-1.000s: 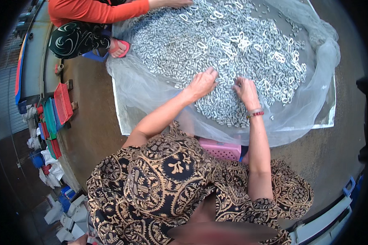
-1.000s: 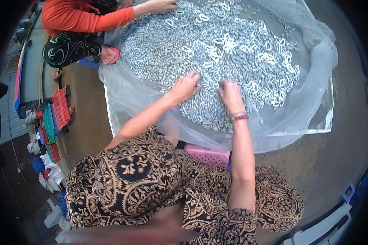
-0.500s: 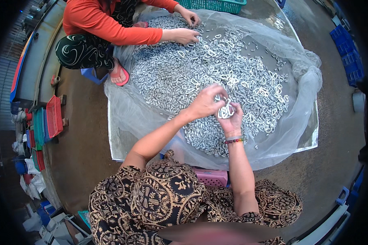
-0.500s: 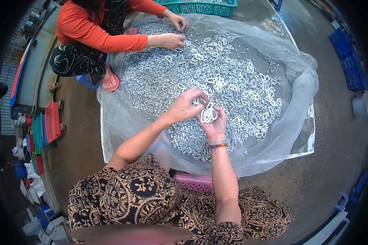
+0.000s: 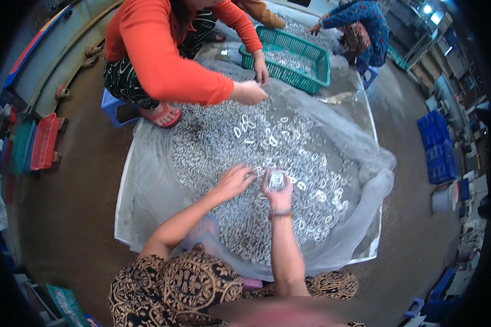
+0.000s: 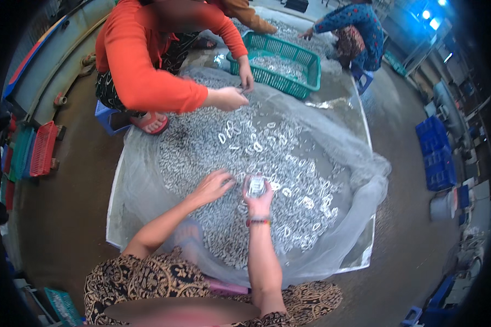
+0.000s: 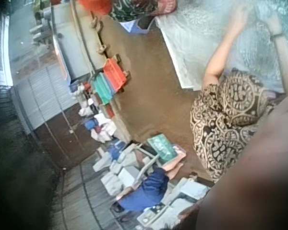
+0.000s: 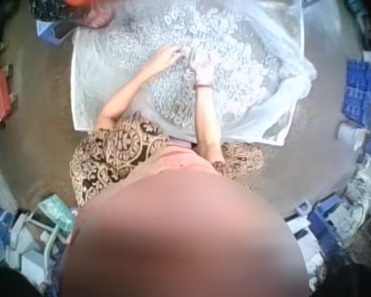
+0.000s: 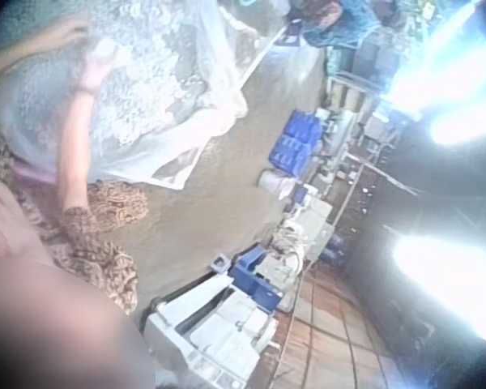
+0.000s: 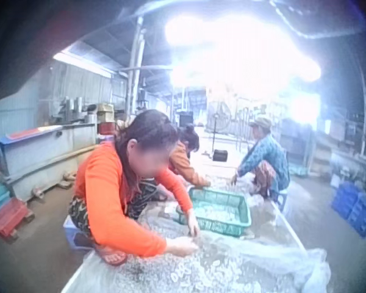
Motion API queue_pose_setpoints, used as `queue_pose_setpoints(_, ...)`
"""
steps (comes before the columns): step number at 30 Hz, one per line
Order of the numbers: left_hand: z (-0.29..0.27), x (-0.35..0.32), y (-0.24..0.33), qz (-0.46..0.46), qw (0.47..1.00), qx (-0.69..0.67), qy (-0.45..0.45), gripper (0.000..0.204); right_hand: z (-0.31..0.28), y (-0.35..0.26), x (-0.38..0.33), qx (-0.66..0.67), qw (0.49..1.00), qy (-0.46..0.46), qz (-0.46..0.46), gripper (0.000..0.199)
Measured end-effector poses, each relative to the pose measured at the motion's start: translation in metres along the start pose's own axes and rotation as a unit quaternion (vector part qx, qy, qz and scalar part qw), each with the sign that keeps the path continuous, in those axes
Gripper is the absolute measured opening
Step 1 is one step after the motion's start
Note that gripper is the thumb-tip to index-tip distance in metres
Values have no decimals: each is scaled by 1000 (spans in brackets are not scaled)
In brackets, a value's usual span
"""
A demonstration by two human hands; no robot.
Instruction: The person sits at a low table and sorts small silver metal parts by hand, separating them into piles and occasionally placing them into green baskets. Other workers are also sorting nearby.
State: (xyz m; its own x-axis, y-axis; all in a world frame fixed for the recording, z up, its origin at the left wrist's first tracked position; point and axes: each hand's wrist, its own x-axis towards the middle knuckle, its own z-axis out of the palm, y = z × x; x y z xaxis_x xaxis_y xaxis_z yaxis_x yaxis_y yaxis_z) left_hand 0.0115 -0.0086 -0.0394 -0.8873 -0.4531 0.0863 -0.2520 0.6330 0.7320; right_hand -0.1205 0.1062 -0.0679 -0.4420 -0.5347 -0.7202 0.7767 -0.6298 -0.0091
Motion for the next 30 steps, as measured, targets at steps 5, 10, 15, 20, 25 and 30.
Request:
queue_pose_setpoints(5, 8, -26, -42, 15, 999, -20, -22, 22, 243, -59, 26, -107, 944, -300, -82, 71)
queue_pose_setpoints(10, 54, -7, -43, 153, 985, 80, -7, 37, 241, -73, 36, -270, 920, -209, -195, 72)
queue_pose_setpoints(15, 97, -1, -23, 91, 973, 203, -66, 39, 45, -52, 38, -779, 507, -167, -328, 62)
queue_pose_setpoints(20, 93, -13, -27, 84, 968, 209, -108, 31, -92, -29, -8, -912, 171, -79, -365, 51)
queue_pose_setpoints(25, 66, -28, -28, 106, 978, 110, -140, 30, -122, -29, -42, -899, 203, -89, -379, 36)
queue_pose_setpoints(30, 38, -18, -13, 54, 996, -12, -75, 41, -118, -54, -40, -809, 437, -71, -387, 11)
